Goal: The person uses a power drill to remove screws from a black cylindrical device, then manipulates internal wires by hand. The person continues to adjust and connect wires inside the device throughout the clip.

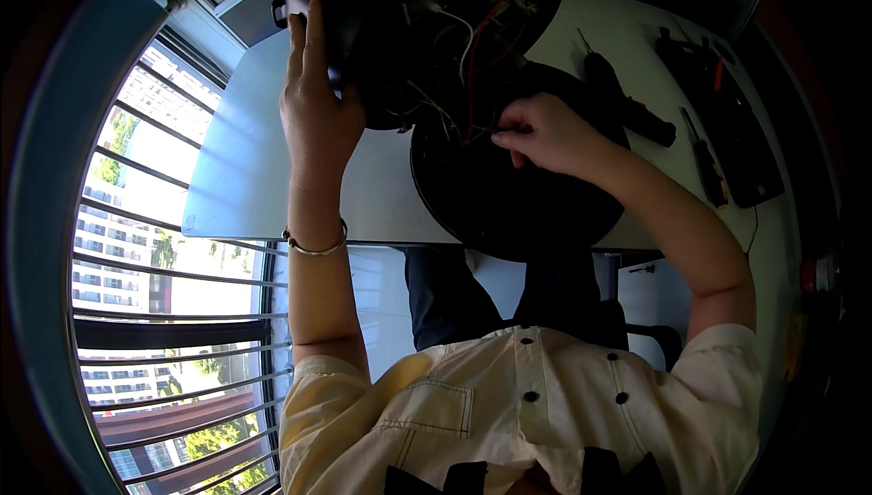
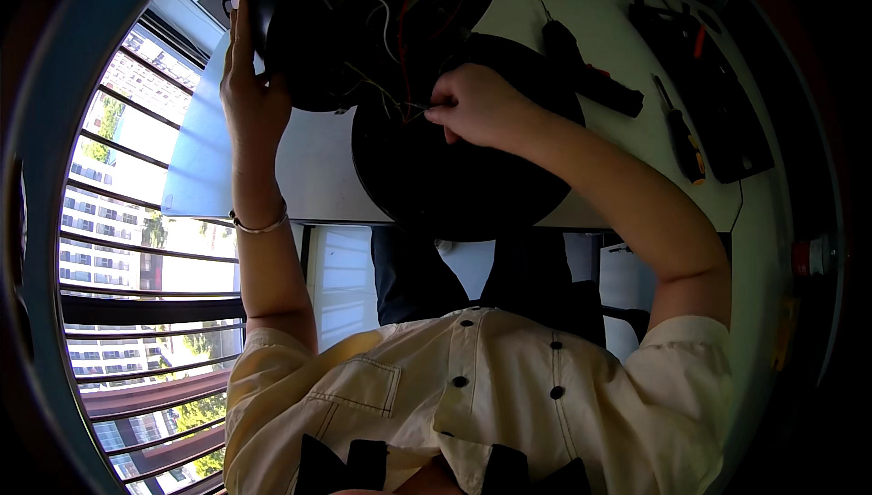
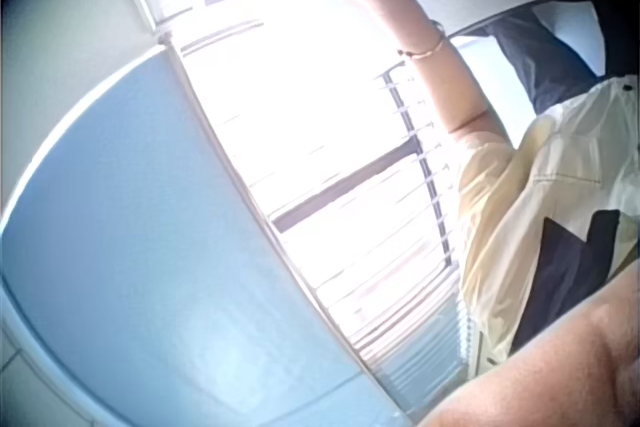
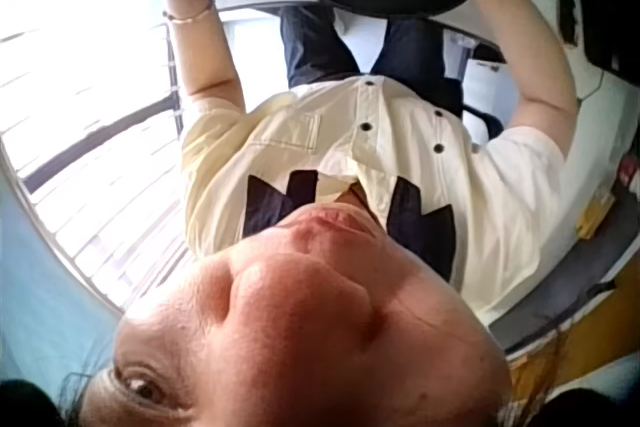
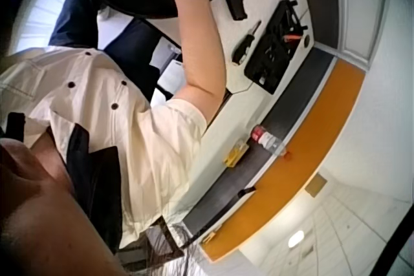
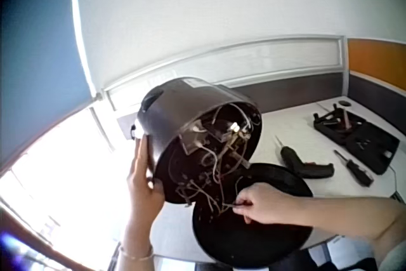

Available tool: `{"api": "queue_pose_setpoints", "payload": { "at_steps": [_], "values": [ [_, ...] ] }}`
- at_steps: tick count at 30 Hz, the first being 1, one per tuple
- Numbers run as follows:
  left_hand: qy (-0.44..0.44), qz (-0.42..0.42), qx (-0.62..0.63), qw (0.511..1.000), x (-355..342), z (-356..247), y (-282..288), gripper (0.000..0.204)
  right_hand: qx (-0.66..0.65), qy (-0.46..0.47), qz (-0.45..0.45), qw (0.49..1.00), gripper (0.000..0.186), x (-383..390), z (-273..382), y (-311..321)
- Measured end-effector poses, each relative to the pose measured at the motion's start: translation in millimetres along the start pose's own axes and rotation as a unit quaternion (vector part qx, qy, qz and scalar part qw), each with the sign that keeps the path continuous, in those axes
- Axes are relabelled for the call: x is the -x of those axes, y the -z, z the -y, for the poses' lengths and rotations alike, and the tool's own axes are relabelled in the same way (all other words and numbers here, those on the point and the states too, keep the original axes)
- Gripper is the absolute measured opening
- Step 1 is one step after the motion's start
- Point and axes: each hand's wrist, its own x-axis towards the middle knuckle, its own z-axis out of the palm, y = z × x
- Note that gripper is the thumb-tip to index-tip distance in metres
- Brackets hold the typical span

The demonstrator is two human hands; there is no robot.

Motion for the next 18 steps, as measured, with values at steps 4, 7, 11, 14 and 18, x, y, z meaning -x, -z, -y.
{"api": "queue_pose_setpoints", "payload": {
  "at_steps": [4, 7, 11, 14, 18],
  "values": [
    [0.003, 0.001, -0.001, 1.0, 1, -1, -1, 0.081, 0.047, 0.049, -0.058, 0.996, 0.022, -11, 10, -23],
    [0.01, -0.001, -0.005, 1.0, 1, -2, 0, 0.081, 0.122, 0.113, -0.167, 0.972, 0.021, -29, 4, -36],
    [0.017, 0.003, -0.001, 1.0, 2, -1, -1, 0.082, 0.183, 0.132, -0.222, 0.949, 0.018, -39, -7, -43],
    [0.024, 0.009, -0.004, 1.0, 3, -2, -1, 0.082, 0.188, 0.111, -0.225, 0.95, 0.018, -38, -2, -41],
    [0.039, 0.013, -0.008, 0.999, 4, -3, -1, 0.081, 0.196, 0.103, -0.223, 0.949, 0.019, -42, -2, -39]
  ]
}}
